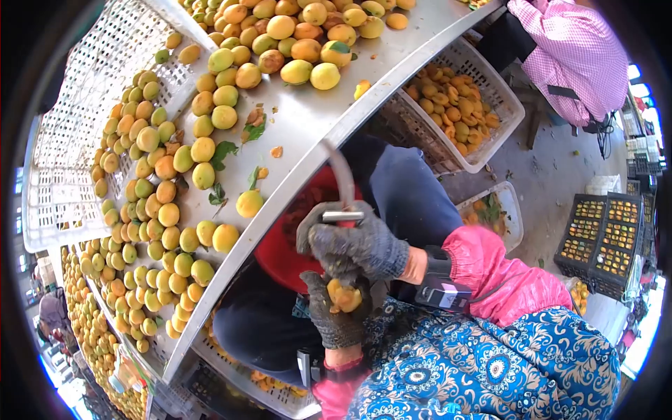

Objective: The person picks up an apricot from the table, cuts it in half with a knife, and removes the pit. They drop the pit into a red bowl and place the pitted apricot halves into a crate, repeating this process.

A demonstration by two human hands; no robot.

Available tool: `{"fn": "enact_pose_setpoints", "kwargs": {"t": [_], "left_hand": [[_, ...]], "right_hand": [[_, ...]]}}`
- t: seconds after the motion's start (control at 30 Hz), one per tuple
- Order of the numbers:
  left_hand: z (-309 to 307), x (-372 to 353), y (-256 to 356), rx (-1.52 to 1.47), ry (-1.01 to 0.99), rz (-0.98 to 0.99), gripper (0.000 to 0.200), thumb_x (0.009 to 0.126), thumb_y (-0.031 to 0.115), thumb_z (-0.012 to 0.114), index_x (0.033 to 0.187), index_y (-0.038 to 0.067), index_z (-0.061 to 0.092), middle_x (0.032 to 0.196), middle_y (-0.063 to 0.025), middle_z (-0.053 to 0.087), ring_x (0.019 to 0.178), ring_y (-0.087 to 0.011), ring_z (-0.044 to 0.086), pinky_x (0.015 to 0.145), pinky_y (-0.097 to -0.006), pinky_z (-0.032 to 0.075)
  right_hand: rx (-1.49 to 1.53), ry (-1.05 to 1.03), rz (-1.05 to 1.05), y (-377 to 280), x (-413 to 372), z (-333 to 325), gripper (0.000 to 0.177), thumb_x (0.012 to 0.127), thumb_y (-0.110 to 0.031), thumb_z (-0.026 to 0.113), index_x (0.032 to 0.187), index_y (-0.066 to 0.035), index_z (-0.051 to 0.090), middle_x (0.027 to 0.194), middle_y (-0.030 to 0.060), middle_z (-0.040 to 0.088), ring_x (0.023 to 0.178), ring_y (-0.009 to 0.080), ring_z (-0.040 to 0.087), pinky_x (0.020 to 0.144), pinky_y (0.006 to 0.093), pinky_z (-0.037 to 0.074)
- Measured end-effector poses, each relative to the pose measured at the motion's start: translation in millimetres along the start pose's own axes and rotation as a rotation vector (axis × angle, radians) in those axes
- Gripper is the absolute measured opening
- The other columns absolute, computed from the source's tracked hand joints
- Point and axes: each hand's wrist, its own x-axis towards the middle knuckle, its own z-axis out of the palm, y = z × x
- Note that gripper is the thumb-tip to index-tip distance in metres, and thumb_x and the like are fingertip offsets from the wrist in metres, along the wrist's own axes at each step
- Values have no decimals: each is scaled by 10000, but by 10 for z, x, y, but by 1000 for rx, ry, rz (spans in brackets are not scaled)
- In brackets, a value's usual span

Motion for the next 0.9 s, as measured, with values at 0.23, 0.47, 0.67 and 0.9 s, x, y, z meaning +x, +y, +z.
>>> {"fn": "enact_pose_setpoints", "kwargs": {"t": [0.23,0.47,0.67,0.9], "left_hand": [[-147,93,103,-52,52,25,596,923,599,413,976,36,604,912,-90,659,809,-241,645,731,-341,545],[-314,141,85,-61,-64,-65,605,891,620,455,814,42,617,750,-101,657,673,-251,643,662,-377,536],[-401,239,-31,88,-31,-53,525,906,585,472,735,105,597,708,-60,626,693,-231,639,664,-390,536],[-279,188,-70,118,-167,57,452,985,470,370,977,66,572,922,-74,614,884,-209,598,814,-370,497]], "right_hand": [[-478,-258,-88,41,-204,-77,230,826,-142,707,1028,-41,665,874,57,696,828,132,664,759,277,522],[-1152,-348,-459,350,-509,-119,394,754,-184,663,1142,-158,600,894,107,660,747,320,650,651,403,520],[-1221,-408,-151,296,-471,-178,368,741,-205,660,1100,-172,588,786,142,647,712,378,630,633,467,496],[-1086,-416,-128,354,-415,-233,345,730,-206,645,1067,-156,594,751,174,631,735,396,617,645,495,463]]}}
